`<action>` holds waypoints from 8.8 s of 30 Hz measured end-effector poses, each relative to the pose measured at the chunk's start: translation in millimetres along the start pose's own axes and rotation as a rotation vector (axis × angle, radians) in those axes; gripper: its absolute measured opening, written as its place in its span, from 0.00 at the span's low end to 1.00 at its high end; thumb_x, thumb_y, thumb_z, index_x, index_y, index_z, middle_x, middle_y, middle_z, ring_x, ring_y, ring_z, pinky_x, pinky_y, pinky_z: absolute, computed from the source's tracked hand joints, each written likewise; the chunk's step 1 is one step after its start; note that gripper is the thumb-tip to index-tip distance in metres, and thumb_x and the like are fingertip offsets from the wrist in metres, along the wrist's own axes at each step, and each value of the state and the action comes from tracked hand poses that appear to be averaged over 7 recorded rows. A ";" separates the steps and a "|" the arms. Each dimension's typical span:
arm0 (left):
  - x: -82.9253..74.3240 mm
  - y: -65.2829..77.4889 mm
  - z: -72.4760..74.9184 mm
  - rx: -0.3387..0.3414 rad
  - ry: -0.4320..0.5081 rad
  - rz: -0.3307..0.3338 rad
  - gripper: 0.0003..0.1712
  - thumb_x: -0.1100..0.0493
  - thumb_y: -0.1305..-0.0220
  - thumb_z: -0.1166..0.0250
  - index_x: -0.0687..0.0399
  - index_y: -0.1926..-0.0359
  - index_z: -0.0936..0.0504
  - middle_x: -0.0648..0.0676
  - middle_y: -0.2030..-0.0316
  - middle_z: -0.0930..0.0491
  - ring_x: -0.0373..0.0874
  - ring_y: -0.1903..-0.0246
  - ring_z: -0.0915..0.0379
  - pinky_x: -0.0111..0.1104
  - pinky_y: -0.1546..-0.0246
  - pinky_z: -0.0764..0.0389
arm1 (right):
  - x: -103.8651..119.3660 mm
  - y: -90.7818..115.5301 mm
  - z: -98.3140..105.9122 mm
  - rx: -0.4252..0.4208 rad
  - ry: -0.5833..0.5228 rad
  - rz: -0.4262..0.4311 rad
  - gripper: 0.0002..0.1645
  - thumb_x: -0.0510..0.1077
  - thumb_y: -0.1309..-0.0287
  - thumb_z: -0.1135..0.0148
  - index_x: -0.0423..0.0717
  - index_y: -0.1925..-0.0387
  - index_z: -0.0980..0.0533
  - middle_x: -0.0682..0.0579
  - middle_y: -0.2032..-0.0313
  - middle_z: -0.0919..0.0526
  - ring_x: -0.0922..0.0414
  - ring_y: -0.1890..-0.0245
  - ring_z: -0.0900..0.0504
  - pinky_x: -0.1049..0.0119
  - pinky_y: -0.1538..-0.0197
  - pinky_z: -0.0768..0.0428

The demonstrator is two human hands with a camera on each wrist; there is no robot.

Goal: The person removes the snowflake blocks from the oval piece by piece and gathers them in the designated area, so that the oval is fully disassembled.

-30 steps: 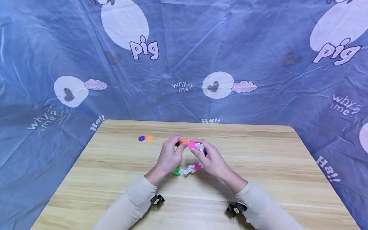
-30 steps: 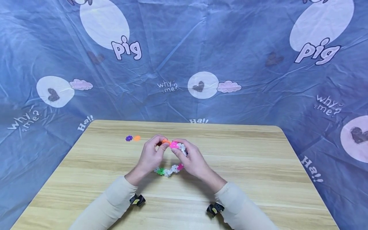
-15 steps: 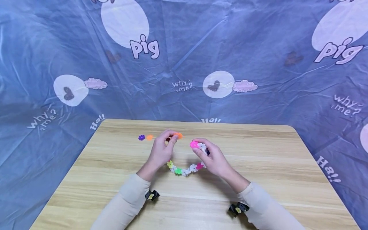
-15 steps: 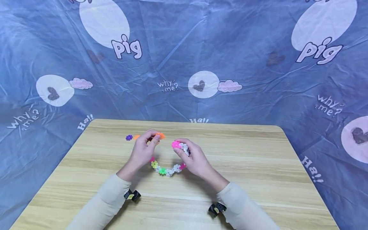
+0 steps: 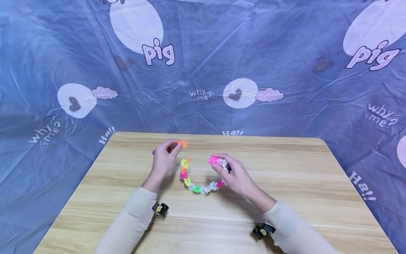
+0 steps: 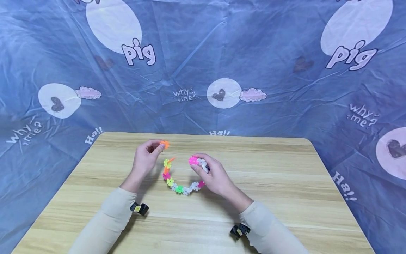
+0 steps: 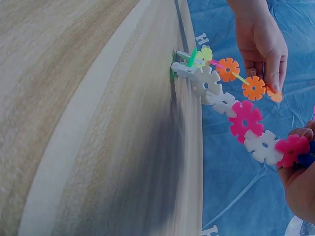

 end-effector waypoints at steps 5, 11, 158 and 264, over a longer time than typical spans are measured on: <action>6.8 -4.5 4.1 0.005 -0.040 0.040 0.13 0.61 0.23 0.33 0.62 0.44 0.11 0.64 0.57 0.11 0.54 0.58 0.16 0.23 0.62 0.21 | 1.3 0.2 0.3 0.004 0.011 -0.005 0.22 0.46 0.24 0.34 0.45 0.34 0.21 0.50 0.64 0.16 0.63 0.73 0.23 0.68 0.64 0.18; 13.3 -11.0 9.5 0.024 -0.070 0.071 0.14 0.62 0.22 0.34 0.62 0.42 0.12 0.64 0.55 0.11 0.58 0.54 0.16 0.23 0.61 0.21 | 2.7 0.5 0.0 0.005 0.022 -0.002 0.22 0.46 0.24 0.34 0.45 0.34 0.20 0.48 0.60 0.13 0.62 0.69 0.20 0.68 0.61 0.17; -37.4 36.7 -11.2 0.501 0.057 -0.024 0.10 0.60 0.23 0.37 0.62 0.57 0.12 0.55 0.66 0.14 0.44 0.70 0.27 0.28 0.70 0.26 | 3.6 6.6 10.0 0.093 -0.049 0.013 0.28 0.43 0.30 0.28 0.42 0.32 0.22 0.43 0.38 0.13 0.48 0.39 0.14 0.51 0.33 0.15; 43.9 -7.6 71.8 0.190 0.018 0.318 0.15 0.71 0.24 0.36 0.77 0.42 0.20 0.63 0.59 0.12 0.41 0.67 0.13 0.31 0.60 0.09 | 9.6 3.5 15.1 0.058 0.051 0.192 0.25 0.37 0.29 0.30 0.38 0.34 0.20 0.43 0.47 0.10 0.64 0.60 0.16 0.65 0.55 0.12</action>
Point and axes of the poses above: each hand's wrist, its own y-axis away from the middle knuckle, its own z-axis out of the back of the hand, x = y × z, the point moved 1 cm from there along -y, towards the middle knuckle
